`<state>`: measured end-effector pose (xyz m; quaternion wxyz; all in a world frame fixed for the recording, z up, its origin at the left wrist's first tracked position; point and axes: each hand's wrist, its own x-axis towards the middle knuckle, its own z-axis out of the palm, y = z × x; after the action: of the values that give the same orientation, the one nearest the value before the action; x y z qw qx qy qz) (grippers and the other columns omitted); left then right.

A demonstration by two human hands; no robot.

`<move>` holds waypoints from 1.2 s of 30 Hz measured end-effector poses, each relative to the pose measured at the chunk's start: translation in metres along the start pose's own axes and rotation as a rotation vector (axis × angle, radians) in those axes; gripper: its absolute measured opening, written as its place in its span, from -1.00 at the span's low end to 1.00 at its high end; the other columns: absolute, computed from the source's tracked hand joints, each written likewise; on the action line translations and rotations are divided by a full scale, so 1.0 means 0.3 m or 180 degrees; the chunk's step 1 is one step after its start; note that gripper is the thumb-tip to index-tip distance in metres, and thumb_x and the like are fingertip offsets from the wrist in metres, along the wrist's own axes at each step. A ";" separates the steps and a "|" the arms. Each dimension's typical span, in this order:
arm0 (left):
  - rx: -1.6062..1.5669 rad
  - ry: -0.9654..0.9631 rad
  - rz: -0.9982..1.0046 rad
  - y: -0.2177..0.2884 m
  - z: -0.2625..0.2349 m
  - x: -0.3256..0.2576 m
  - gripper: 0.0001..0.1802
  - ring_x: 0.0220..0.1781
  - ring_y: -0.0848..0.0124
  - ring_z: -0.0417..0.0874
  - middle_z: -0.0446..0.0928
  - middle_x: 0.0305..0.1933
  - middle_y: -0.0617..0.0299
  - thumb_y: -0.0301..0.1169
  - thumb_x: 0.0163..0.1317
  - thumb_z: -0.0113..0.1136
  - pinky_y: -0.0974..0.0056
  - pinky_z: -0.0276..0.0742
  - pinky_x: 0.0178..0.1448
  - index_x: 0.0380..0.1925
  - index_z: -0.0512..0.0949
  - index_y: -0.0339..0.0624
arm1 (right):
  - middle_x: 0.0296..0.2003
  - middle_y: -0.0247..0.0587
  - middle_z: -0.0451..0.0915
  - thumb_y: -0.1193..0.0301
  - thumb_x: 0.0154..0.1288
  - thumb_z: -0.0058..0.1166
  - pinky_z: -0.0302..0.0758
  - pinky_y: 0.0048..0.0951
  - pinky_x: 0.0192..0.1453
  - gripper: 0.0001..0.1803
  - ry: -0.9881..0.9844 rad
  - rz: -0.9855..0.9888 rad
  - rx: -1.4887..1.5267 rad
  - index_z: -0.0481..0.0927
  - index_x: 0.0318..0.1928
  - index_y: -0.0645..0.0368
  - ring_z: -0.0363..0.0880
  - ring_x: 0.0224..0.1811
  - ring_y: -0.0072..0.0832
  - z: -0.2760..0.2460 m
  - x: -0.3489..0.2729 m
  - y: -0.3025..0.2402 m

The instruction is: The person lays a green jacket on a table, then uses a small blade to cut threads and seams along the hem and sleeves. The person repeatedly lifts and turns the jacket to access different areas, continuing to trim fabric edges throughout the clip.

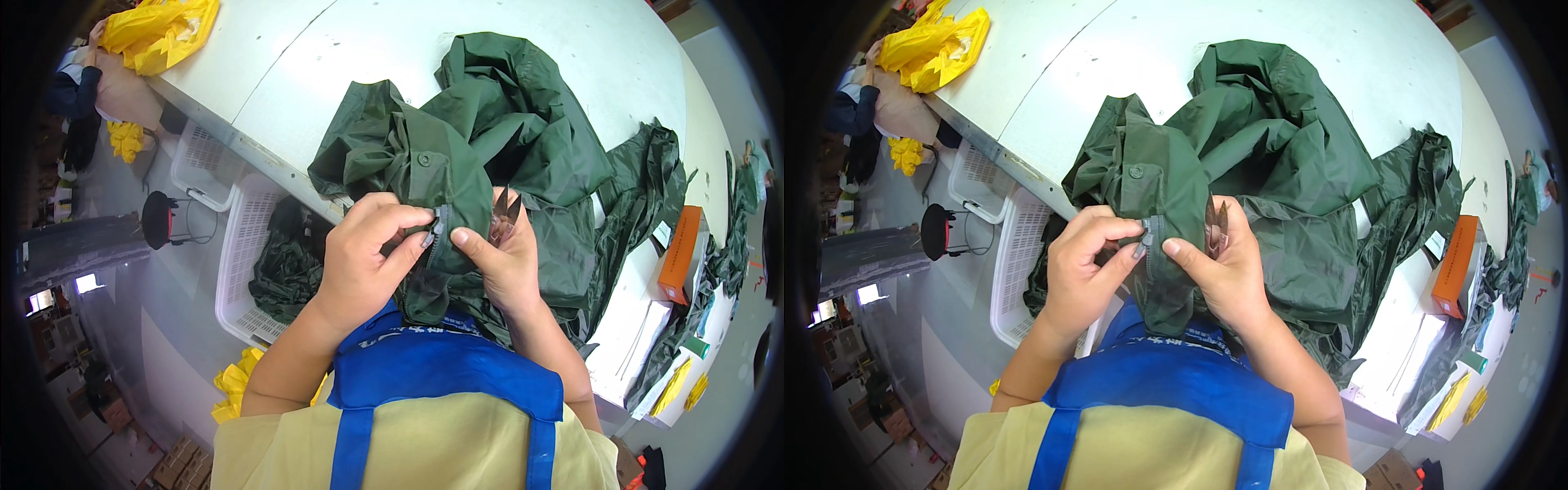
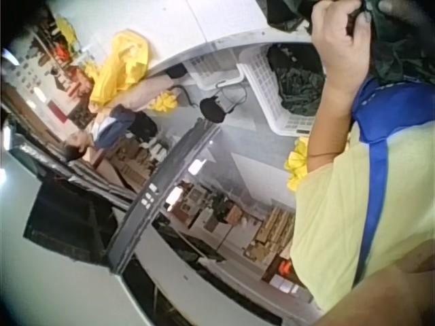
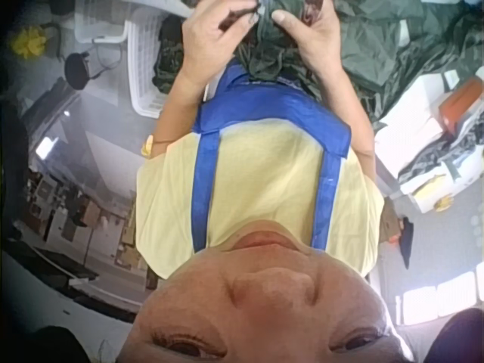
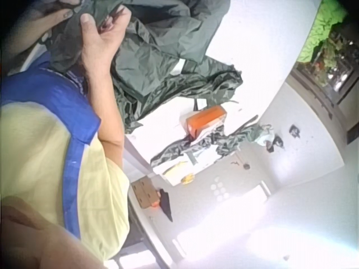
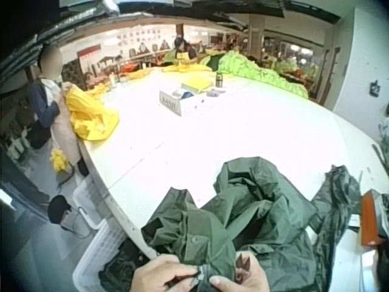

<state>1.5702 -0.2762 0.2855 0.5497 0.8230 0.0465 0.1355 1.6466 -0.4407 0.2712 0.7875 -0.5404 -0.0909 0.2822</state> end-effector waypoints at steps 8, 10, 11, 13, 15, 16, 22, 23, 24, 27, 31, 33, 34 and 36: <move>0.0524 -0.0059 0.0142 0.032 -0.024 0.012 -0.75 -0.25 0.34 0.40 0.32 -0.26 0.18 -0.54 0.01 0.34 0.34 0.39 -0.17 -0.25 0.60 -0.18 | -0.03 -0.22 0.45 0.70 0.16 0.16 0.40 -0.46 0.15 -0.54 0.0079 -0.0114 -0.0115 0.29 0.04 0.25 0.45 0.04 -0.54 0.012 -0.010 0.010; 0.0256 -0.0150 -0.0007 0.031 -0.026 0.012 -0.78 -0.24 0.39 0.41 0.32 -0.23 0.19 -0.54 0.01 0.34 0.35 0.41 -0.18 -0.28 0.60 -0.25 | -0.04 -0.22 0.45 0.68 0.15 0.18 0.42 -0.47 0.14 -0.53 0.0053 -0.0061 0.0073 0.28 0.04 0.25 0.46 0.03 -0.55 0.010 -0.016 0.014; 0.0120 -0.0196 -0.0082 0.031 -0.025 0.011 -0.79 -0.24 0.41 0.42 0.32 -0.22 0.19 -0.54 0.00 0.33 0.35 0.41 -0.19 -0.30 0.60 -0.28 | -0.04 -0.22 0.45 0.67 0.15 0.19 0.42 -0.47 0.13 -0.52 0.0041 -0.0032 0.0165 0.28 0.04 0.25 0.46 0.02 -0.55 0.008 -0.017 0.017; 0.0266 -0.0147 0.0054 0.022 -0.018 0.008 -0.82 -0.21 0.38 0.44 0.33 -0.21 0.17 -0.55 0.03 0.31 0.32 0.42 -0.16 -0.33 0.58 -0.30 | -0.04 -0.21 0.45 0.65 0.15 0.21 0.44 -0.47 0.12 -0.50 -0.0023 -0.0063 0.0173 0.27 0.04 0.25 0.47 0.01 -0.55 0.005 -0.018 0.020; 0.0494 -0.0102 0.0295 0.020 -0.014 0.010 -0.85 -0.18 0.34 0.45 0.35 -0.19 0.14 -0.55 0.05 0.29 0.29 0.42 -0.12 -0.35 0.55 -0.29 | -0.03 -0.21 0.45 0.64 0.14 0.22 0.44 -0.47 0.12 -0.49 -0.0048 -0.0034 0.0093 0.27 0.05 0.25 0.47 0.02 -0.55 0.005 -0.019 0.018; 0.0639 -0.0083 0.0470 0.022 -0.013 0.014 -0.86 -0.17 0.31 0.45 0.36 -0.18 0.13 -0.54 0.06 0.28 0.28 0.42 -0.10 -0.36 0.54 -0.28 | -0.04 -0.22 0.45 0.64 0.14 0.22 0.44 -0.47 0.12 -0.49 -0.0034 0.0012 0.0002 0.26 0.05 0.25 0.46 0.02 -0.55 0.007 -0.020 0.011; 0.1410 -0.0144 0.1368 0.040 -0.032 0.048 -0.87 -0.13 0.19 0.44 0.45 -0.09 0.13 -0.53 0.06 0.27 0.20 0.39 -0.02 -0.39 0.51 -0.19 | -0.19 -0.37 0.35 0.61 0.11 0.26 0.37 -0.57 -0.13 -0.50 -0.0420 0.0371 -0.0352 0.29 0.00 0.22 0.32 -0.19 -0.67 -0.008 -0.006 -0.010; 0.1417 -0.0236 0.1503 0.046 -0.044 0.060 -0.87 -0.13 0.19 0.45 0.47 -0.10 0.15 -0.53 0.05 0.27 0.19 0.39 -0.02 -0.40 0.50 -0.17 | -0.21 -0.40 0.33 0.61 0.10 0.27 0.35 -0.58 -0.16 -0.51 -0.0512 0.0424 -0.0307 0.29 -0.02 0.22 0.28 -0.23 -0.69 -0.010 -0.004 -0.016; 0.1424 -0.0327 0.1638 0.049 -0.052 0.071 -0.87 -0.13 0.19 0.45 0.48 -0.12 0.18 -0.53 0.04 0.26 0.18 0.39 -0.02 -0.41 0.50 -0.16 | -0.21 -0.40 0.33 0.61 0.10 0.26 0.36 -0.57 -0.14 -0.52 -0.0630 0.0536 -0.0218 0.30 -0.02 0.22 0.29 -0.21 -0.68 -0.016 -0.005 -0.025; 0.1341 -0.0320 0.1740 0.052 -0.065 0.092 -0.81 -0.14 0.24 0.48 0.54 -0.19 0.33 -0.53 -0.06 0.29 0.20 0.33 -0.02 -0.44 0.48 -0.07 | -0.25 -0.44 0.29 0.59 0.06 0.30 0.31 -0.60 -0.21 -0.53 -0.0951 0.0684 -0.0557 0.31 -0.08 0.19 0.22 -0.26 -0.73 -0.037 0.005 -0.045; 0.1133 -0.0589 0.1687 0.064 -0.060 0.107 -0.88 -0.10 0.20 0.47 0.59 -0.14 0.26 -0.46 0.14 0.21 0.16 0.28 0.06 -0.40 0.44 -0.07 | -0.33 -0.48 0.23 0.56 0.05 0.32 0.24 -0.61 -0.26 -0.58 -0.1012 0.0642 -0.0685 0.32 -0.18 0.14 0.17 -0.30 -0.73 -0.048 0.015 -0.034; 0.0957 -0.0751 0.1660 0.050 -0.059 0.110 -0.89 -0.09 0.22 0.49 0.64 -0.14 0.28 -0.45 0.21 0.17 0.14 0.24 0.09 -0.36 0.41 -0.05 | -0.37 -0.52 0.22 0.53 0.06 0.33 0.21 -0.62 -0.28 -0.60 -0.0924 0.0483 -0.0246 0.33 -0.22 0.12 0.15 -0.33 -0.74 -0.027 0.017 -0.020; 0.0995 -0.0736 0.1654 0.045 -0.060 0.108 -0.89 -0.10 0.23 0.49 0.64 -0.15 0.29 -0.46 0.21 0.17 0.15 0.24 0.08 -0.36 0.41 -0.05 | -0.39 -0.54 0.22 0.52 0.06 0.34 0.20 -0.63 -0.30 -0.61 -0.0881 0.0410 -0.0029 0.33 -0.24 0.11 0.15 -0.35 -0.75 -0.023 0.017 -0.012; 0.1070 -0.0709 0.1642 0.041 -0.063 0.104 -0.89 -0.14 0.25 0.50 0.65 -0.19 0.32 -0.47 0.20 0.16 0.16 0.23 0.07 -0.36 0.41 -0.04 | -0.41 -0.56 0.24 0.50 0.09 0.33 0.25 -0.63 -0.29 -0.63 -0.0906 0.0497 -0.0366 0.36 -0.21 0.13 0.18 -0.37 -0.74 -0.034 0.018 -0.014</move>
<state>1.5940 -0.2570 0.3090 0.3553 0.8967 -0.2022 0.1699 1.6569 -0.4470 0.2700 0.7101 -0.5446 -0.1752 0.4104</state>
